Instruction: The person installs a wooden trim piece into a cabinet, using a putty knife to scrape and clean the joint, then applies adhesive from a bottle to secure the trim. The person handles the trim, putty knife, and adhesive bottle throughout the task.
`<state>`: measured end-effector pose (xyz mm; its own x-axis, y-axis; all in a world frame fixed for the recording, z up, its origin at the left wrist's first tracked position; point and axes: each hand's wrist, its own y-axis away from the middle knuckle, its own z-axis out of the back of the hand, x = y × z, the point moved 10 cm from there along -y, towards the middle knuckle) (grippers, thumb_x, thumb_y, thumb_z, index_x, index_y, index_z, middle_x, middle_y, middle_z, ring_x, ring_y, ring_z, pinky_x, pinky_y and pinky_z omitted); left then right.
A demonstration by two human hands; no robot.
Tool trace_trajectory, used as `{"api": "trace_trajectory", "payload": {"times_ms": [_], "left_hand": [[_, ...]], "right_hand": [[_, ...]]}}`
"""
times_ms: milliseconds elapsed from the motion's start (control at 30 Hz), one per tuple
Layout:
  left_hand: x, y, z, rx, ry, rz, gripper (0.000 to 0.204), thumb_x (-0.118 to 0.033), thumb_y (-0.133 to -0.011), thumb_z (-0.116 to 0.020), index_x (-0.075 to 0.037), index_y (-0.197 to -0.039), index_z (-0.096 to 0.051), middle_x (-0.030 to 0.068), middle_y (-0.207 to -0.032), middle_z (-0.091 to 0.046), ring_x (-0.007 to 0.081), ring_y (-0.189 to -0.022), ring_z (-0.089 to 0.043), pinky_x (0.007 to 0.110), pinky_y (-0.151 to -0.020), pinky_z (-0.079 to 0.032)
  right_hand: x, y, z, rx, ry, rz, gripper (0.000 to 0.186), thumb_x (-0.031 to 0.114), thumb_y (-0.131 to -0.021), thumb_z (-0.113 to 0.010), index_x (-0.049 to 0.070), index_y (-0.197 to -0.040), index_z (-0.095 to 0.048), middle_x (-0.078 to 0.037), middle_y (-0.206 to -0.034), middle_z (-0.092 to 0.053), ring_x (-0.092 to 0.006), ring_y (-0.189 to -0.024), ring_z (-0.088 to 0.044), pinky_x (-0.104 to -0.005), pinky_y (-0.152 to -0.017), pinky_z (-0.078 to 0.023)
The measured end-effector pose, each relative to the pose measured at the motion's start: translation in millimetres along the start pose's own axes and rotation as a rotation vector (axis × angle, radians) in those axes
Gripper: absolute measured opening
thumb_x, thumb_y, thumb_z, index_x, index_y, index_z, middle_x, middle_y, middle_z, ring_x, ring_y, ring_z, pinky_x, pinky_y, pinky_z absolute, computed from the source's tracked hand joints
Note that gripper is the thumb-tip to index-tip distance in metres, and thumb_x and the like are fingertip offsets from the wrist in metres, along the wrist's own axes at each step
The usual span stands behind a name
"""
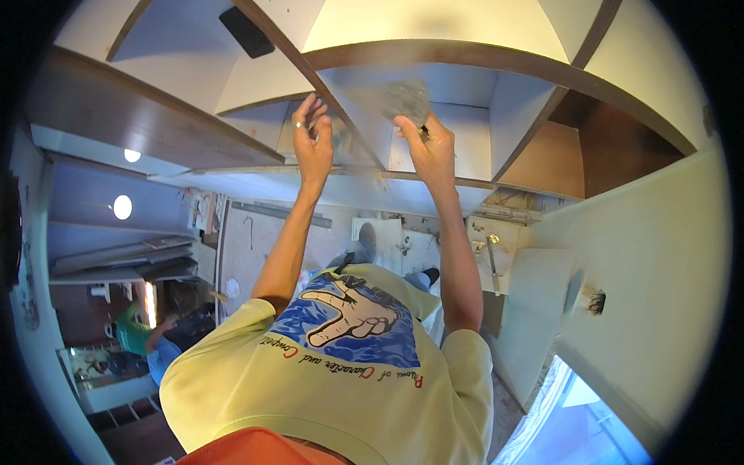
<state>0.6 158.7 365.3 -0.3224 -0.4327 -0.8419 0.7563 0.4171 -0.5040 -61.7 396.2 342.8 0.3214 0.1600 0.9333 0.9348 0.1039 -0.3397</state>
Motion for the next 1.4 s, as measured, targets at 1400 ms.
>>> {"api": "trace_trajectory", "payload": {"times_ms": [1400], "left_hand": [[-35,11,-20,-0.065,-0.023,-0.035,0.053,0.003,-0.091,-0.06,0.003,-0.142,-0.049,0.0172,-0.132,-0.046,0.0305,-0.122,-0.057,0.043,-0.105,-0.053]], "right_hand": [[65,-26,-16,0.024,0.125,0.131,0.023,0.019,-0.097,-0.071,-0.003,-0.101,-0.068,-0.015,-0.069,-0.064,-0.0259,-0.057,-0.061,-0.0357,-0.057,-0.048]]}}
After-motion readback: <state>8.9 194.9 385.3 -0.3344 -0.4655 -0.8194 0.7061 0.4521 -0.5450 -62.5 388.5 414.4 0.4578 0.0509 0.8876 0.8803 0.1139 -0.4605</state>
